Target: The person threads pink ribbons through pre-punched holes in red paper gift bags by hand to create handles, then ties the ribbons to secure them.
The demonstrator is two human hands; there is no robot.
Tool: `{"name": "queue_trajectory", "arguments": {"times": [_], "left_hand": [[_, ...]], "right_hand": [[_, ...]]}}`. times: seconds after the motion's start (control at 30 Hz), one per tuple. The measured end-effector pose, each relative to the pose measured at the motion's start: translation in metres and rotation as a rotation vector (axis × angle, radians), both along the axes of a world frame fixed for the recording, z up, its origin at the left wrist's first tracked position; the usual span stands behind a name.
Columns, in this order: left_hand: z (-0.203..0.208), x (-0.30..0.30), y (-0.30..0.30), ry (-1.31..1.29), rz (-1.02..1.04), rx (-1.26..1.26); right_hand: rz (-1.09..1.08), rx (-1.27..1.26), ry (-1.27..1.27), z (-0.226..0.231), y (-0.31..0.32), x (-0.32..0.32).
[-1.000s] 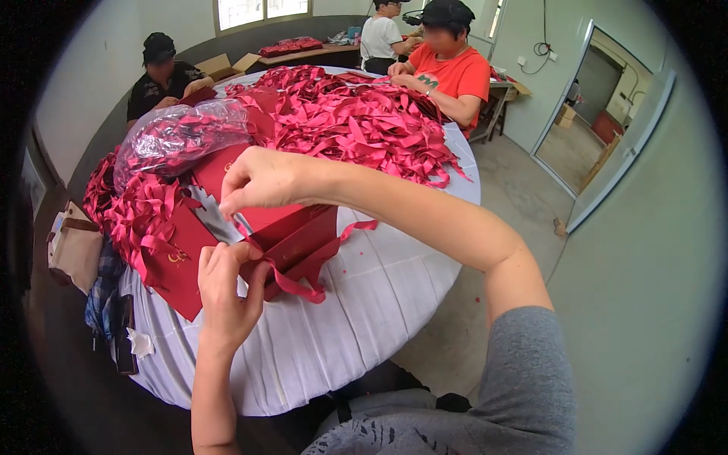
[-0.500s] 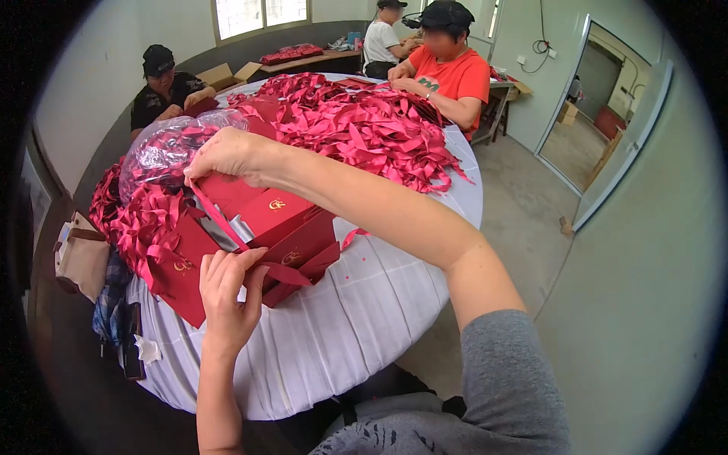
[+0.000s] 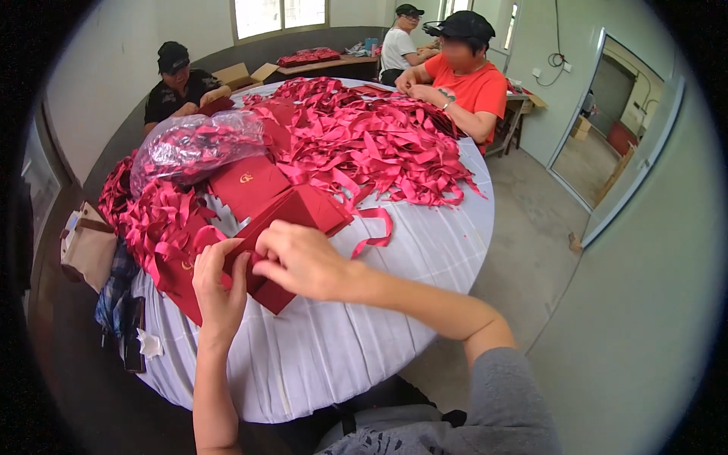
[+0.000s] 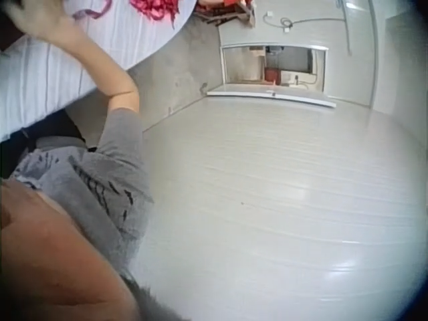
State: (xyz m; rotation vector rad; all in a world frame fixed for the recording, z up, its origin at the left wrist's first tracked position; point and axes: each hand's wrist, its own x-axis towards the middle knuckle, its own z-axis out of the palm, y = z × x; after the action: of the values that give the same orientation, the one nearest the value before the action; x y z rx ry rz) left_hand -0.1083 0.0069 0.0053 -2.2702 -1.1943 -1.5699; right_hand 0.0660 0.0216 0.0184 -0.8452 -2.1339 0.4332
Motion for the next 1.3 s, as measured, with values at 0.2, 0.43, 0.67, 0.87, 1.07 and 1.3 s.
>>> {"name": "queue_trajectory", "arguments": {"times": [0.2, 0.43, 0.67, 0.87, 1.07, 1.3], "left_hand": [[-0.003, -0.001, 0.005, -0.078, 0.007, -0.088], [0.003, -0.012, 0.004, -0.069, 0.084, -0.087], [0.011, -0.005, -0.002, 0.004, 0.128, -0.044], [0.016, -0.001, -0.007, 0.137, 0.269, 0.079], [0.027, 0.003, -0.006, 0.161, 0.224, 0.081], [0.04, -0.001, 0.005, 0.212, 0.055, -0.084]], "right_hand": [[0.178, -0.269, 0.167, -0.004, 0.0, 0.006], [0.24, -0.55, 0.175, 0.008, 0.002, 0.034], [0.038, -0.369, 0.154, 0.022, 0.029, 0.091], [0.129, -0.513, 0.225, 0.021, 0.032, 0.114], [0.122, -0.565, 0.375, 0.036, 0.031, 0.119], [0.198, -0.453, 0.597, 0.039, 0.023, 0.101]]}}
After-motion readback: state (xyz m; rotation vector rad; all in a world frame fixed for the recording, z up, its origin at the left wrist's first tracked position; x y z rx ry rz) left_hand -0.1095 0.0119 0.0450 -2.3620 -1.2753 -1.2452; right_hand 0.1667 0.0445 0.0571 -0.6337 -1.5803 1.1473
